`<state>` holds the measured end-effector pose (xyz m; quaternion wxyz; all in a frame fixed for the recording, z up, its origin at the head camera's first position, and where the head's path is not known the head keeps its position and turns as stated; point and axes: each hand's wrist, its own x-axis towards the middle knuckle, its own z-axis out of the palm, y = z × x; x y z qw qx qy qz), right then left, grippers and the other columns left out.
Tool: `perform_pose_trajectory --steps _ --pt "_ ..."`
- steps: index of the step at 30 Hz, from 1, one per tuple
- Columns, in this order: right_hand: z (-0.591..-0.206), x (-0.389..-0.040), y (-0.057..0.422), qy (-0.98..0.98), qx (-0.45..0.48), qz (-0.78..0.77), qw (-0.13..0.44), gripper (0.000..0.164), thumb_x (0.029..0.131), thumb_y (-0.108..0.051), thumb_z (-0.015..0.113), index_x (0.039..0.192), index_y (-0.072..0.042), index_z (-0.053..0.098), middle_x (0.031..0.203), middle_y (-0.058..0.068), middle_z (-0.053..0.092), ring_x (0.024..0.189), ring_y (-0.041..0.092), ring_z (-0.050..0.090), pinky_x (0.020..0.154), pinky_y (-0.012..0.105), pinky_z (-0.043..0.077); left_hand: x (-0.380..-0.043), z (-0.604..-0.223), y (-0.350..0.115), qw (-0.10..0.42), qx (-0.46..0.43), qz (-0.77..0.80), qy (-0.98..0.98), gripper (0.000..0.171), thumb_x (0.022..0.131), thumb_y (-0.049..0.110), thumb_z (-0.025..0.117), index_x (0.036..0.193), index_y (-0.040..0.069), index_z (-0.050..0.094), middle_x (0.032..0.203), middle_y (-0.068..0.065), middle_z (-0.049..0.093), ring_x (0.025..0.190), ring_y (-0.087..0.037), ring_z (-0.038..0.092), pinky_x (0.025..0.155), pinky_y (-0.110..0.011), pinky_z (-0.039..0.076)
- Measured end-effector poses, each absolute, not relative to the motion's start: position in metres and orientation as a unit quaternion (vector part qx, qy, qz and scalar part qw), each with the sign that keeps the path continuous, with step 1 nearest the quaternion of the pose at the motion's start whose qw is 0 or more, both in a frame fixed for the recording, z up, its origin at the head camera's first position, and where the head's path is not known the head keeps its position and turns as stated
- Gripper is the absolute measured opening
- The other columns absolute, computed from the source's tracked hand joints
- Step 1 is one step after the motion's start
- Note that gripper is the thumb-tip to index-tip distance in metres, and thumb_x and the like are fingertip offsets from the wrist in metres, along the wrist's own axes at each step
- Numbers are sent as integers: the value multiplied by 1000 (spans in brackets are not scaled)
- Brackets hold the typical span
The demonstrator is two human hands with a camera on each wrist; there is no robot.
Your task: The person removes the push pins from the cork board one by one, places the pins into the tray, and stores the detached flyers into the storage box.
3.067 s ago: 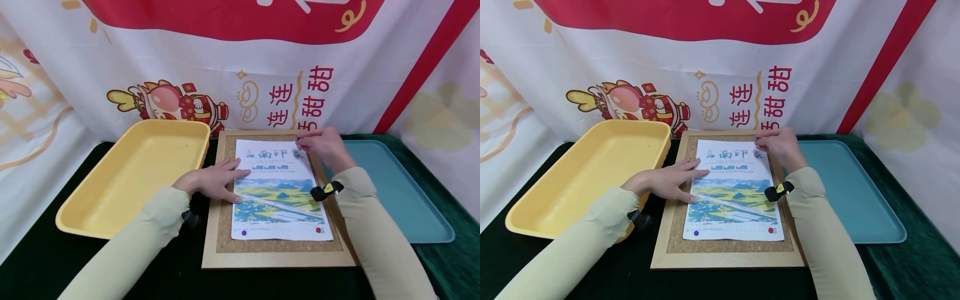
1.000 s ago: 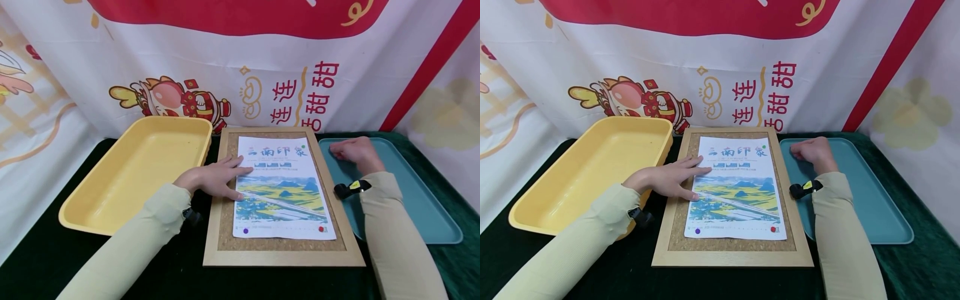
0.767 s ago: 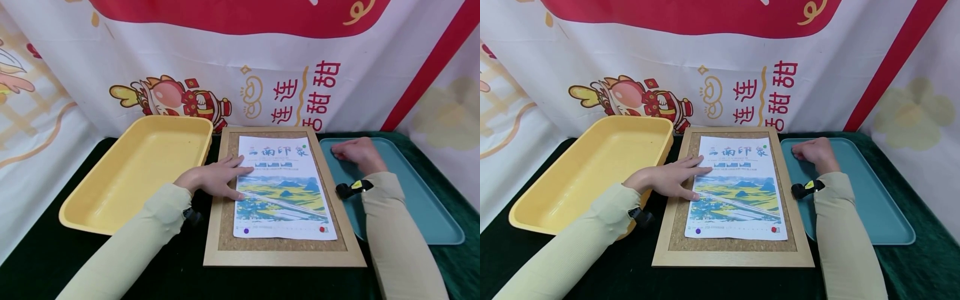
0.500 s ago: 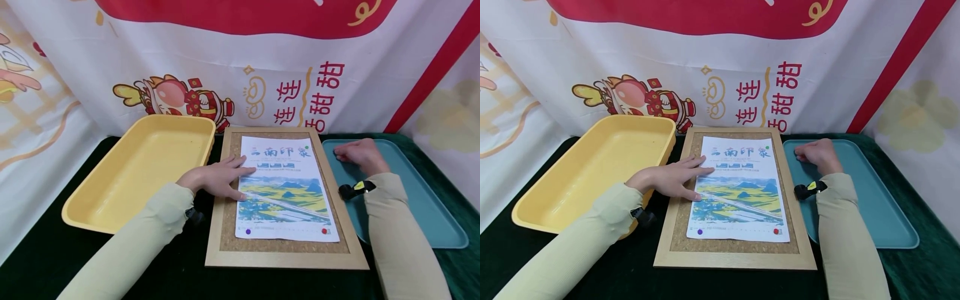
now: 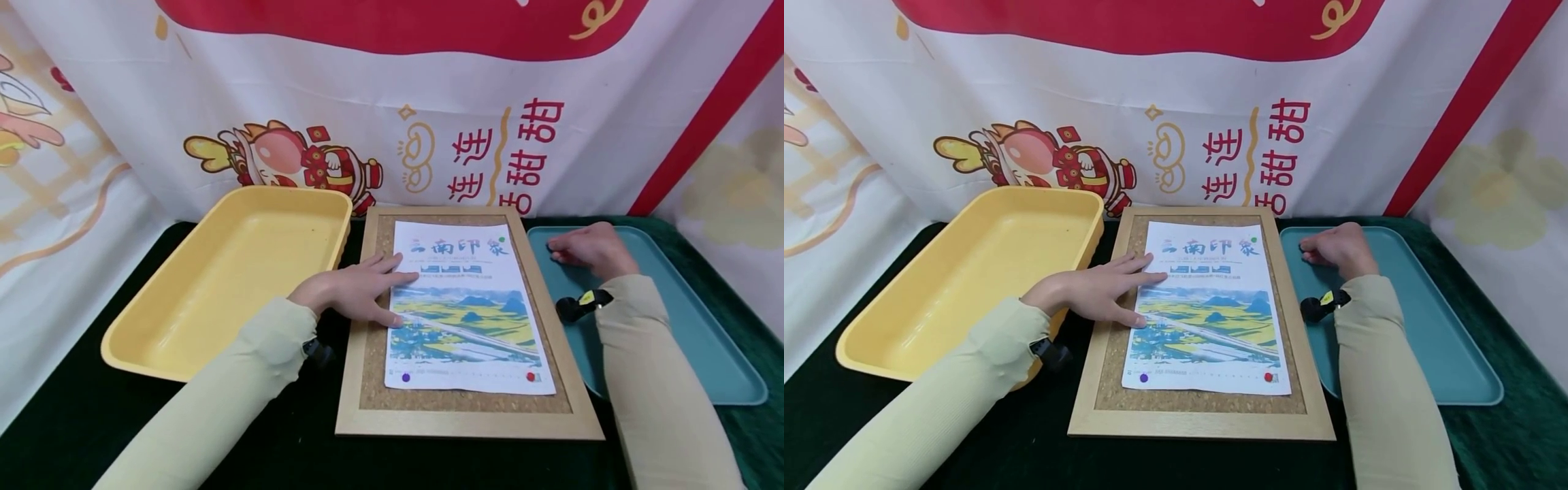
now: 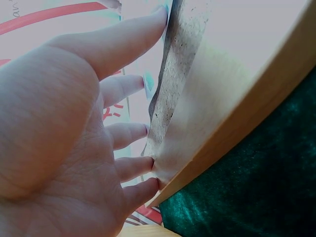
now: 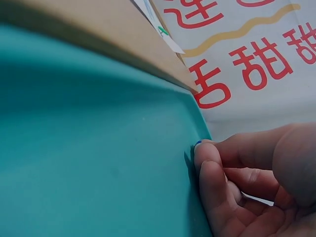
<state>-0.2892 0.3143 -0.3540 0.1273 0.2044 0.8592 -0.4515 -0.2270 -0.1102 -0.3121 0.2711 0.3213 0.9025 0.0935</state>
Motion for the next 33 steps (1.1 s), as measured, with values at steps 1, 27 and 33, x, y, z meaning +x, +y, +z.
perform_pose_trajectory --steps 1,27,33 --pt "-354 -289 315 859 205 -452 127 54 107 -38 63 147 -1 62 81 -8 75 85 13 71 92 33 52 -227 -312 -110 271 321 94 902 84 102 52 67 171 32 23 181 -8 -6 167 -38 -9 134 -63 5" --pt "-353 -286 313 845 206 -480 116 48 111 -28 58 152 -3 58 91 -9 75 83 8 74 76 20 59 -228 -314 -112 269 329 96 900 85 102 52 67 171 31 23 181 -9 -6 167 -39 -9 134 -63 6" --pt "-351 -284 316 841 194 -490 124 51 111 -29 59 154 -2 54 86 -14 73 83 6 74 78 19 60 -229 -315 -111 269 328 95 901 85 102 52 67 171 31 23 181 -8 -6 167 -38 -9 134 -63 6"
